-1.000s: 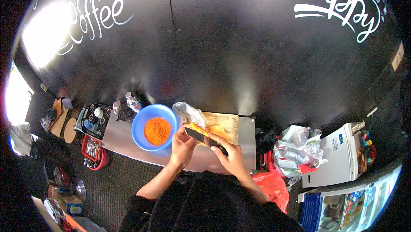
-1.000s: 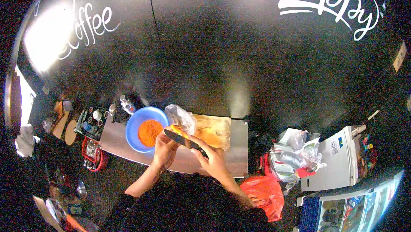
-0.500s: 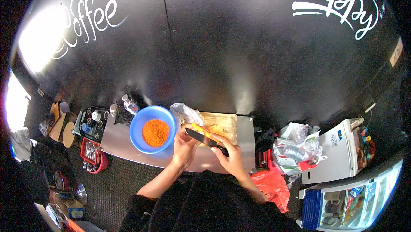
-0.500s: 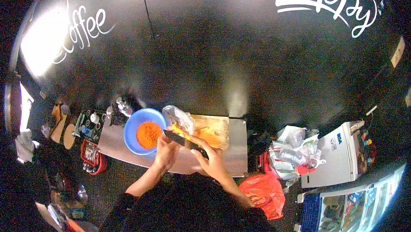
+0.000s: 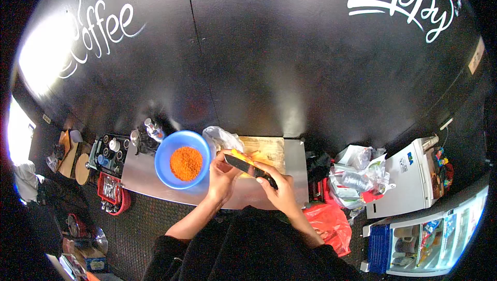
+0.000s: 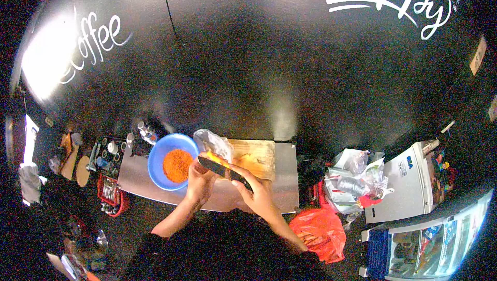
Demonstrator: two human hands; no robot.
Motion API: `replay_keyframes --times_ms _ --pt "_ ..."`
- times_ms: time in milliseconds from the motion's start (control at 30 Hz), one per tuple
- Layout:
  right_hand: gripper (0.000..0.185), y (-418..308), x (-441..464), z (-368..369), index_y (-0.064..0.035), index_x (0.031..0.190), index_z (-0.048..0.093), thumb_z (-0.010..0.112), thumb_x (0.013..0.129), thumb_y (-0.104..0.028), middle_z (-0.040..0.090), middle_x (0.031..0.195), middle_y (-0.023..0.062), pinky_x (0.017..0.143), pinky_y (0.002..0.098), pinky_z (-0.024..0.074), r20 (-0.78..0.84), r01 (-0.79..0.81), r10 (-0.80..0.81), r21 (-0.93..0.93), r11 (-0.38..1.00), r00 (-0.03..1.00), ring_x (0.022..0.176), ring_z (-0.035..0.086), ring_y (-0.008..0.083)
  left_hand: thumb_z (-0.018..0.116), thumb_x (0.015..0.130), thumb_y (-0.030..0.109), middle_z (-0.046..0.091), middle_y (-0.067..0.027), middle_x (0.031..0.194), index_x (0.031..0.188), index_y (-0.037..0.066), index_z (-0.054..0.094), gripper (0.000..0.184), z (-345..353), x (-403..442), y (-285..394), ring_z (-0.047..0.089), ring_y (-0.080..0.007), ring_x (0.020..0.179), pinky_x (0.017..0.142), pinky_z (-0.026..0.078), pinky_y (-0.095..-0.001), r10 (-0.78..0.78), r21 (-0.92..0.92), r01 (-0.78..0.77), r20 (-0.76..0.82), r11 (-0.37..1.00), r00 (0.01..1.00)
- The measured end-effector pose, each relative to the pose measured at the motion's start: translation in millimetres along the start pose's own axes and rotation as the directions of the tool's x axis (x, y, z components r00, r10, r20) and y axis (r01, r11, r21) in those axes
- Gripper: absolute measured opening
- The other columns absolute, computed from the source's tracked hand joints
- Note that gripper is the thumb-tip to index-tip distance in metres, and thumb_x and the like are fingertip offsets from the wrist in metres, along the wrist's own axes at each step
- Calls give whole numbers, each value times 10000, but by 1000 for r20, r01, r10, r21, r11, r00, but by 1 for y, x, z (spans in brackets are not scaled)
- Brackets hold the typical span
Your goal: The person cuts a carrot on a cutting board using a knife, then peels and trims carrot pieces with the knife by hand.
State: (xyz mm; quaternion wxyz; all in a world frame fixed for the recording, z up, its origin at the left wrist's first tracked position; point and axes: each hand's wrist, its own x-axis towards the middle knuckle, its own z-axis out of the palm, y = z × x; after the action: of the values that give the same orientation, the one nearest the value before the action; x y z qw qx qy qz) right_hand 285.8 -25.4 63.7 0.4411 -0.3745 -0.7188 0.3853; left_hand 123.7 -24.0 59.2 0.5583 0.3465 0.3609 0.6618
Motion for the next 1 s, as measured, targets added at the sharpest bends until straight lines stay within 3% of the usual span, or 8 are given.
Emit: replay_keyframes --times_ms 100,233,433,500,533,700,833,1000 --pt "311 0 -2 3 -67 1089 575 614 789 -138 598 1064 134 880 371 411 -34 -21 19 -51 999 999 1002 561 299 597 727 -101 611 -123 956 962 -14 505 267 -2 0 -1 605 -186 869 793 493 -303 -7 -33 7 -6 999 1000" --pt "285 9 -3 12 -50 1054 588 622 782 -126 619 1010 136 848 368 431 -72 10 -13 -39 999 997 957 586 296 507 725 -139 598 -102 963 995 -3 516 303 -2 -1 0 594 -207 908 828 483 -316 -8 -5 8 11 1000 1000" --pt "262 12 -3 20 -31 1028 595 620 780 -112 636 959 136 795 352 463 -143 30 -36 -42 999 989 900 613 291 600 740 -94 606 -104 971 982 -15 529 264 -5 -1 -6 588 -163 893 817 473 -297 5 -36 -5 -3 999 1000" --pt "240 19 -1 22 14 1029 579 585 832 -121 654 874 132 657 252 465 -174 176 -192 -103 979 966 730 624 137 596 743 -101 601 -97 979 1004 -20 529 281 -6 -2 -6 581 -161 908 824 471 -299 6 -28 -6 4 1000 1000" --pt "240 18 0 22 14 1029 579 585 832 -121 654 874 132 657 252 465 -173 176 -192 -104 979 966 730 624 137 596 743 -101 601 -97 979 1004 -20 529 281 -6 -3 -6 581 -161 908 824 471 -299 6 -29 -6 4 1000 1000" --pt "215 16 -3 23 11 1024 551 542 871 -139 548 662 21 530 211 388 -138 -6 39 233 972 990 575 490 74 605 749 -93 606 -106 989 1004 -20 537 274 -4 -1 -4 578 -161 923 832 468 -297 -24 -73 24 7 997 1000" --pt "202 14 -3 24 -13 1042 519 497 900 -154 450 603 -11 471 189 314 -97 -50 88 343 938 991 521 397 48 617 750 -76 610 -120 1003 1010 -24 554 272 -2 -3 -9 579 -163 934 840 467 -290 21 -2 -21 18 1000 1000" --pt "198 5 -5 17 -51 1075 498 467 919 -168 468 599 -23 476 186 282 126 -332 335 655 679 934 512 365 27 605 780 -20 607 -108 1027 1064 -16 559 288 -1 -4 -5 584 -180 946 831 481 -297 -39 -30 40 17 999 999"
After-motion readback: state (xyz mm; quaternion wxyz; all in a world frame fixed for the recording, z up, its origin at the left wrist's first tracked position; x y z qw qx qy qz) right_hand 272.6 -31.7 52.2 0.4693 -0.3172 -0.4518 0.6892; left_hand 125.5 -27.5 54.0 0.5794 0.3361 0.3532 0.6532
